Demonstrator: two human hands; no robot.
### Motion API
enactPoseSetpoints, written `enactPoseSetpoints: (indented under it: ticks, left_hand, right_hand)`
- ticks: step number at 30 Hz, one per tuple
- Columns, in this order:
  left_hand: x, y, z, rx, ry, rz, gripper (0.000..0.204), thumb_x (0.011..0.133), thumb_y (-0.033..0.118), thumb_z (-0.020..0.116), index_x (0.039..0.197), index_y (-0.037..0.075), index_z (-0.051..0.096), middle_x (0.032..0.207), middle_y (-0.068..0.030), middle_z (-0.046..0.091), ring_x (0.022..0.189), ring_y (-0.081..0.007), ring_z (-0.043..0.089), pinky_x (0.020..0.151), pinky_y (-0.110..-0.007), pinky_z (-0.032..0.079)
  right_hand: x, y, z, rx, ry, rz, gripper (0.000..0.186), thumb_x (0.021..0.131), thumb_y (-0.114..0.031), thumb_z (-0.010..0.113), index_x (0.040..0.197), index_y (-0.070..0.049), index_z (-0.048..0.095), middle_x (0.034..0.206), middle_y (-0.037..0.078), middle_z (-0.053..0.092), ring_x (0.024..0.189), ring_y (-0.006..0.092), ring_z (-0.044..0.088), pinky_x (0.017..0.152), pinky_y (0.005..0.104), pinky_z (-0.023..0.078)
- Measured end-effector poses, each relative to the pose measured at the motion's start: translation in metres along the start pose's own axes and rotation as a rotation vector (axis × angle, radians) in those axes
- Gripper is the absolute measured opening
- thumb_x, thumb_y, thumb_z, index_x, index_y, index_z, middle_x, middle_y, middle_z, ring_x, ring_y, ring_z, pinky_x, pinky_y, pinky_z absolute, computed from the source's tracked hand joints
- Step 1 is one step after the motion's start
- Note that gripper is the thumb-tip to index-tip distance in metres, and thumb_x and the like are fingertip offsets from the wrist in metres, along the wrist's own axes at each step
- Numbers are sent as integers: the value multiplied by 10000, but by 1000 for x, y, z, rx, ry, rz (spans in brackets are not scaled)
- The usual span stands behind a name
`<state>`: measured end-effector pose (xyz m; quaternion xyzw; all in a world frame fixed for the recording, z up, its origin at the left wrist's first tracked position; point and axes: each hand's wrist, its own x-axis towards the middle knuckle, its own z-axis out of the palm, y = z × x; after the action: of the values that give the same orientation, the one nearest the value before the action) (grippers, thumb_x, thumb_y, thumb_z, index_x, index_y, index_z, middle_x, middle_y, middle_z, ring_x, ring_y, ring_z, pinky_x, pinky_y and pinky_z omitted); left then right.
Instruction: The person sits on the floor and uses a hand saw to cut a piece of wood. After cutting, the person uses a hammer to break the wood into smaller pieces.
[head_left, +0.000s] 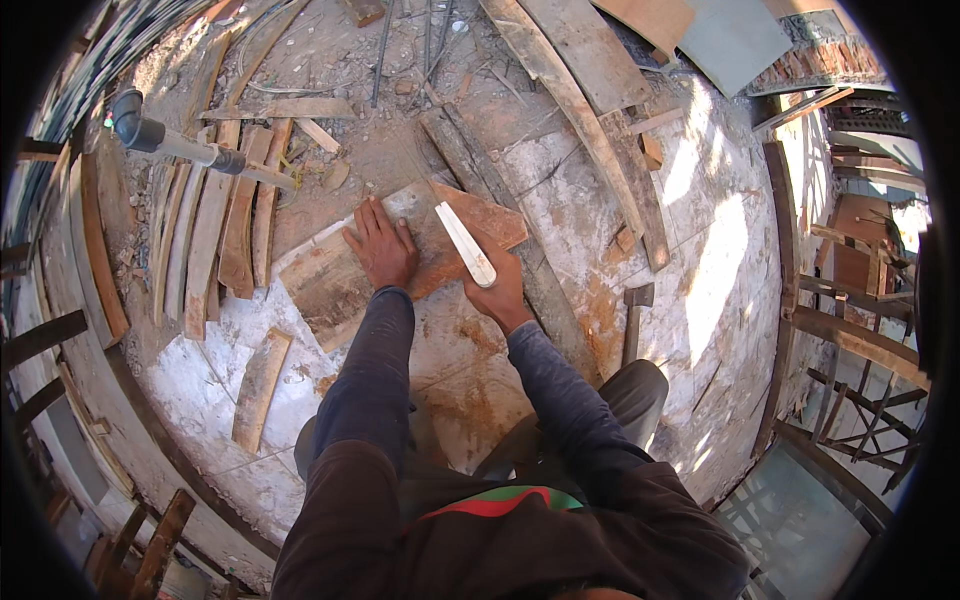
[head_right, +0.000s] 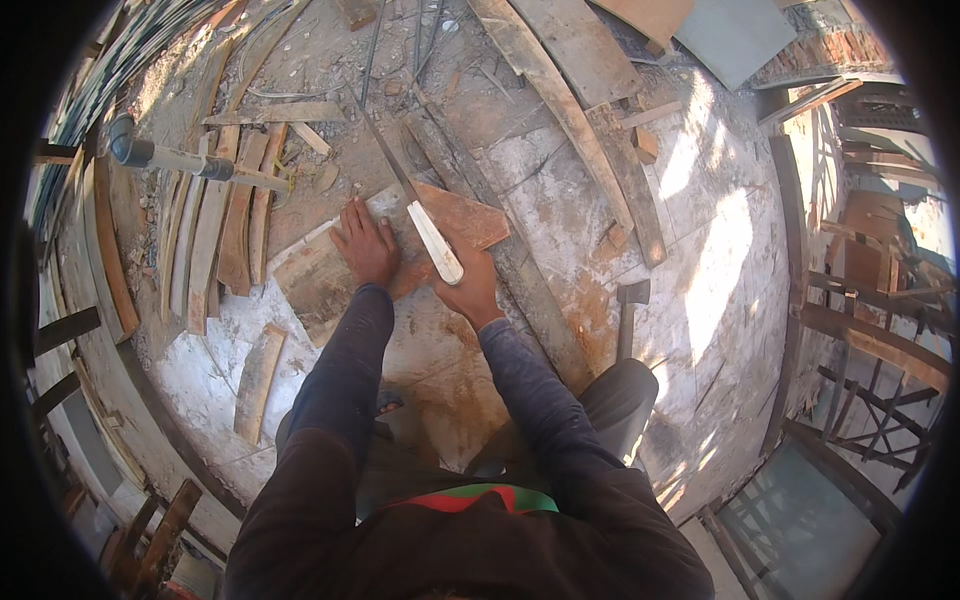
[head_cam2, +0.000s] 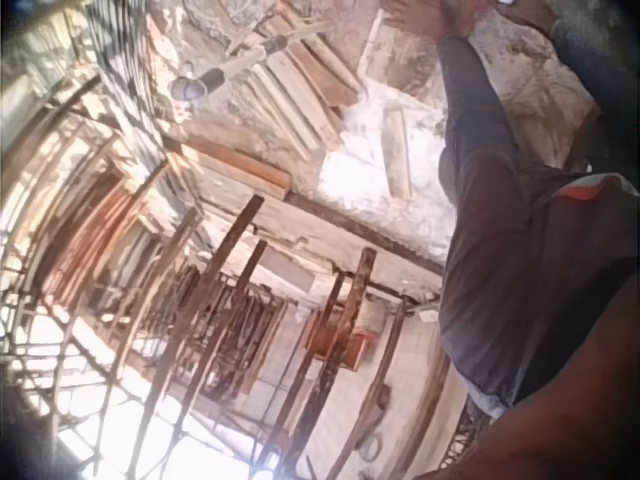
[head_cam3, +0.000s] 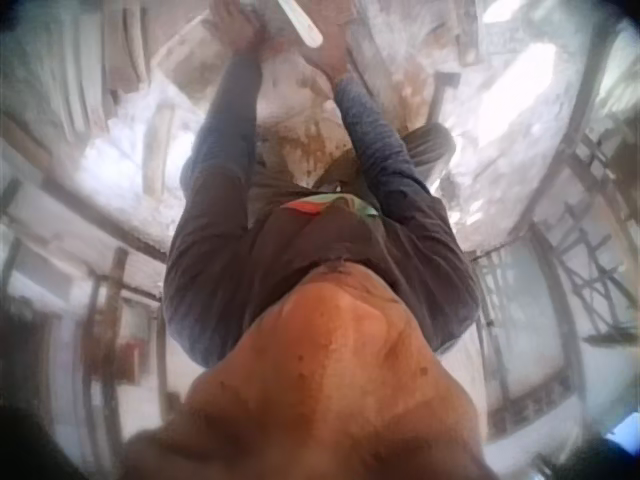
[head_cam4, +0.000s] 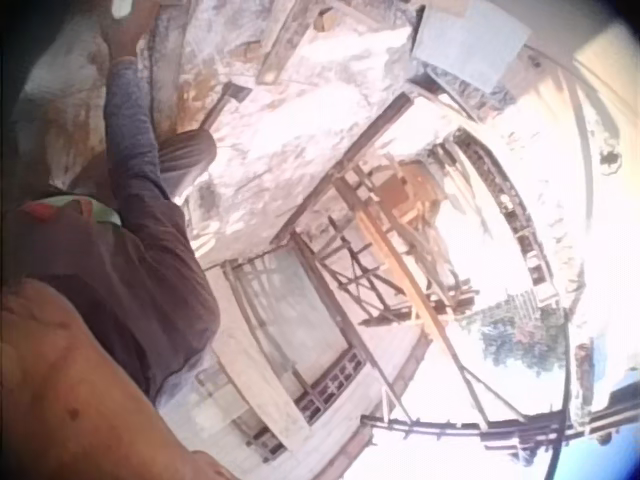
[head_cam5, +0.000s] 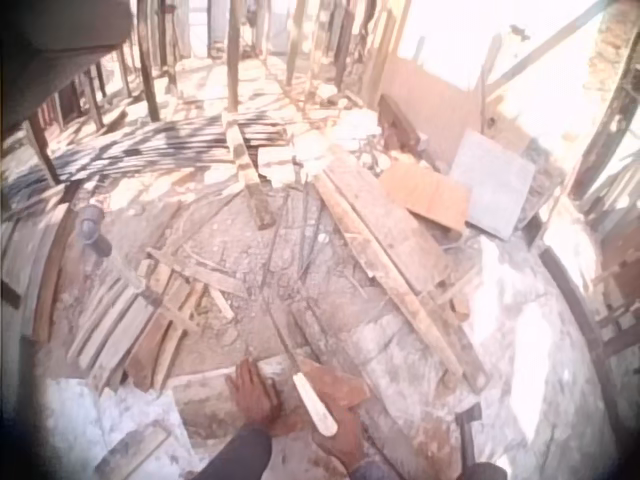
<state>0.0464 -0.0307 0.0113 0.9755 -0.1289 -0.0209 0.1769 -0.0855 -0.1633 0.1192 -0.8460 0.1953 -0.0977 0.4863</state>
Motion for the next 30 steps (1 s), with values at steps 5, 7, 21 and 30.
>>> enactPoseSetpoints:
  ticks: [5, 7, 21, 30]
  left_hand:
    - [-1, -11, 2, 6, 31, -35, 599, 1002, 295, 426, 1511, 4, 302, 1542, -168, 335, 1459, -315, 260, 1179, -588, 115]
    - [-3, -12, 1, 15, 40, -42, 596, 1000, 292, 429, 1507, 4, 307, 1540, -168, 337, 1459, -315, 260, 1178, -588, 118]
    - [-2, -17, 8, 34, 61, -24, 590, 1003, 292, 417, 1508, 6, 307, 1551, -161, 322, 1465, -318, 248, 1177, -593, 117]
    - [-2, -1, 5, 14, -32, -4, 609, 1012, 313, 406, 1524, 9, 276, 1571, -172, 289, 1480, -323, 220, 1184, -593, 102]
  right_hand:
    - [-111, -28, -74, 37, -66, 163, 570, 759, -8, 628, 1326, -63, 599, 1142, 179, 702, 1014, 252, 718, 886, 297, 524]
    - [-151, -47, -109, 12, -114, 231, 591, 759, 15, 613, 1345, -50, 587, 1194, 185, 687, 1079, 241, 698, 918, 299, 515]
    - [-162, -49, -103, -10, -75, 192, 588, 751, 36, 597, 1333, -43, 592, 1222, 177, 679, 1097, 244, 689, 937, 300, 513]
    - [3, 3, 0, 87, 47, 7, 545, 767, -24, 636, 1310, -40, 598, 1053, 223, 698, 887, 217, 706, 807, 314, 521]
